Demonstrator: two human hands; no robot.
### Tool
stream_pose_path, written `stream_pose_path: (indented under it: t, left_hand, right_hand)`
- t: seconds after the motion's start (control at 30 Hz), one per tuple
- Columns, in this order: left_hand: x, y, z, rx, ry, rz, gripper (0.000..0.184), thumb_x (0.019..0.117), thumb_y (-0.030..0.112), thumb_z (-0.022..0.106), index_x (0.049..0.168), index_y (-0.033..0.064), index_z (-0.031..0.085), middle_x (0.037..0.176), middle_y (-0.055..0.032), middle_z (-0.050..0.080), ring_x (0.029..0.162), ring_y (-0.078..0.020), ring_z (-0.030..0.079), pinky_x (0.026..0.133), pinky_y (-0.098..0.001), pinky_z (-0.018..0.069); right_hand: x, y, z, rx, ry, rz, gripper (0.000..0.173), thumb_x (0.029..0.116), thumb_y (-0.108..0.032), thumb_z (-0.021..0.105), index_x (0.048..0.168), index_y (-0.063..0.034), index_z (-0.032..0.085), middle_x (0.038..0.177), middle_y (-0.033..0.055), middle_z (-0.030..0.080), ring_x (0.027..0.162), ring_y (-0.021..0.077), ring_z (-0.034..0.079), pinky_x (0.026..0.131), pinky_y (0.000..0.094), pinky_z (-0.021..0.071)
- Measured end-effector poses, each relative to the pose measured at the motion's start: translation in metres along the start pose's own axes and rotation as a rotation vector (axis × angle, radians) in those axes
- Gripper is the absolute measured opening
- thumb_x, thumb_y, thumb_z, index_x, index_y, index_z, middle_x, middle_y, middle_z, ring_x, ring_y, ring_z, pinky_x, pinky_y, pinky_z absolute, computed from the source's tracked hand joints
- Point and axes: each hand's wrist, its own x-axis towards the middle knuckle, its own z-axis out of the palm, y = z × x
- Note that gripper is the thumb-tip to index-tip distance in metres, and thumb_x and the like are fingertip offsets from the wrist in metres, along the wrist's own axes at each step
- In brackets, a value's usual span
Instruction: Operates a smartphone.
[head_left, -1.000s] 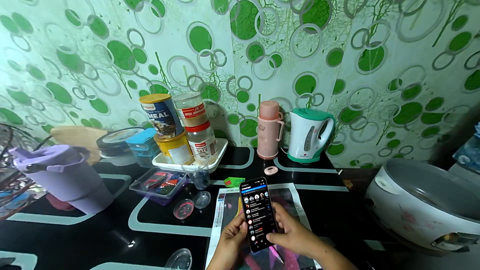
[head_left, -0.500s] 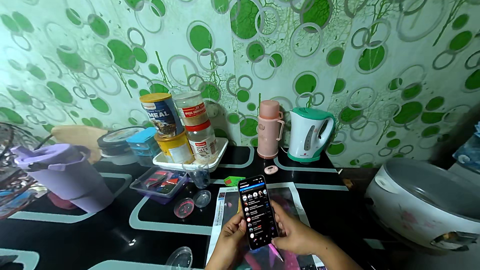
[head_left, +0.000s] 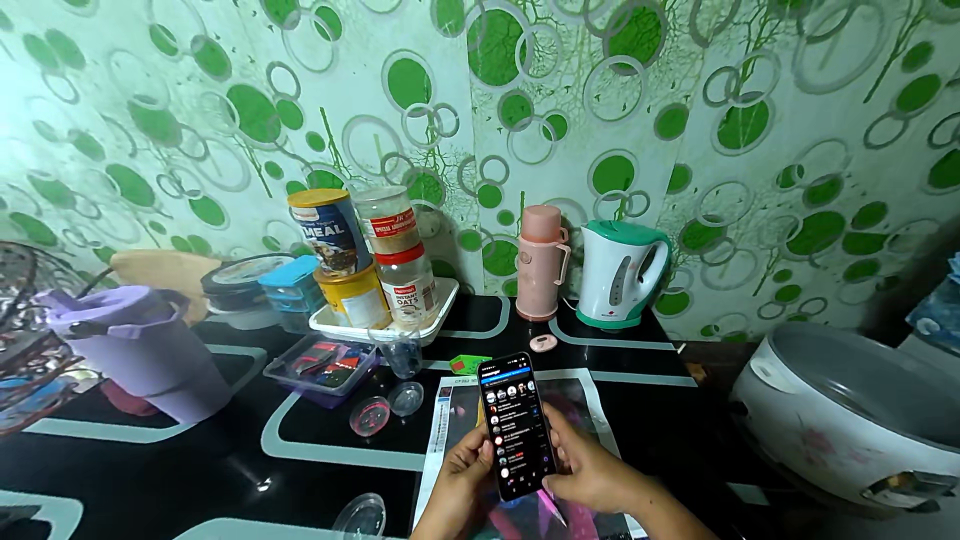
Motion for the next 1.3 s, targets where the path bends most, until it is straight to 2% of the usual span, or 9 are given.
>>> stream_pose_path:
  t: [0.37, 0.63, 0.93, 1.0, 1.03, 1.13, 1.2, 1.3]
  left_hand:
    - [0.0, -0.001, -0.001, 0.011, -0.013, 0.017, 0.033, 0.1039, 0.0, 0.037, 0.129, -0.0005, 0.059, 0.11, -0.01, 0.076, 0.097, -0.019, 0.075, 0.089, -0.0379, 0.0621]
    - [0.0, 0.0, -0.001, 0.005, -0.012, 0.011, 0.034, 0.1042, -0.001, 0.037, 0.13, -0.0009, 0.059, 0.11, -0.0106, 0.076, 0.096, -0.0193, 0.075, 0.089, -0.0379, 0.0623]
    - [0.001, -0.001, -0.002, 0.01, -0.024, 0.019, 0.034, 0.1034, -0.001, 0.036, 0.129, -0.0008, 0.059, 0.11, -0.0108, 0.076, 0.097, -0.0195, 0.075, 0.09, -0.0383, 0.062]
    - [0.001, -0.001, -0.002, 0.007, -0.025, 0.023, 0.034, 0.1035, -0.001, 0.037, 0.129, -0.0008, 0.059, 0.11, -0.0105, 0.076, 0.097, -0.0192, 0.075, 0.09, -0.0381, 0.062]
    - [0.001, -0.002, -0.002, 0.007, -0.024, 0.023, 0.034, 0.1035, -0.001, 0.038, 0.129, -0.001, 0.059, 0.111, -0.0106, 0.076, 0.097, -0.0192, 0.075, 0.09, -0.0381, 0.062]
    - [-0.001, -0.003, -0.001, 0.044, -0.034, 0.023, 0.033, 0.1031, -0.002, 0.04, 0.129, -0.0005, 0.061, 0.11, -0.0094, 0.076, 0.097, -0.0182, 0.075, 0.09, -0.0377, 0.0617]
    - [-0.002, -0.004, 0.001, 0.083, -0.062, 0.03, 0.033, 0.1024, -0.002, 0.041, 0.127, 0.001, 0.063, 0.108, -0.0075, 0.077, 0.096, -0.0166, 0.075, 0.09, -0.0367, 0.0618]
    - [-0.003, -0.007, 0.0, 0.124, -0.105, 0.059, 0.034, 0.1017, -0.003, 0.042, 0.128, 0.0006, 0.063, 0.111, -0.0066, 0.076, 0.097, -0.0156, 0.075, 0.09, -0.036, 0.0615]
  right_hand:
    - [0.001, 0.0, 0.001, 0.012, 0.003, -0.008, 0.1, 0.0821, 0.007, 0.066, 0.161, -0.0015, 0.005, 0.128, 0.019, 0.064, 0.113, 0.0199, 0.069, 0.098, 0.037, 0.0573]
    - [0.0, 0.0, 0.002, 0.038, 0.005, -0.036, 0.099, 0.0817, 0.007, 0.066, 0.16, -0.0005, 0.007, 0.13, 0.018, 0.063, 0.113, 0.0176, 0.069, 0.098, 0.0351, 0.0575]
    - [0.0, -0.002, 0.002, 0.036, 0.005, -0.009, 0.099, 0.0828, 0.006, 0.066, 0.161, -0.0011, 0.006, 0.131, 0.0194, 0.062, 0.115, 0.0197, 0.068, 0.099, 0.0366, 0.057]
    - [0.0, -0.002, 0.004, 0.028, 0.042, -0.035, 0.094, 0.0855, 0.001, 0.069, 0.16, 0.0008, 0.011, 0.13, 0.0185, 0.063, 0.115, 0.018, 0.068, 0.1, 0.035, 0.0563]
    - [0.001, -0.001, 0.006, 0.032, 0.085, -0.057, 0.088, 0.0873, -0.003, 0.07, 0.158, 0.0021, 0.017, 0.129, 0.0171, 0.064, 0.115, 0.0166, 0.068, 0.1, 0.0338, 0.0561]
    - [0.004, 0.001, 0.014, 0.105, 0.267, -0.121, 0.053, 0.0938, -0.009, 0.066, 0.14, 0.0036, 0.044, 0.118, 0.013, 0.069, 0.106, 0.0148, 0.071, 0.094, 0.0323, 0.0586]
    - [0.005, 0.0, 0.017, 0.166, 0.326, -0.134, 0.043, 0.0966, -0.009, 0.063, 0.135, 0.0029, 0.048, 0.114, 0.0113, 0.071, 0.103, 0.0142, 0.072, 0.092, 0.0314, 0.0595]
    - [0.006, 0.003, 0.019, 0.18, 0.36, -0.127, 0.041, 0.0978, -0.011, 0.063, 0.134, 0.0009, 0.049, 0.113, 0.0096, 0.072, 0.102, 0.0133, 0.072, 0.093, 0.0309, 0.0598]
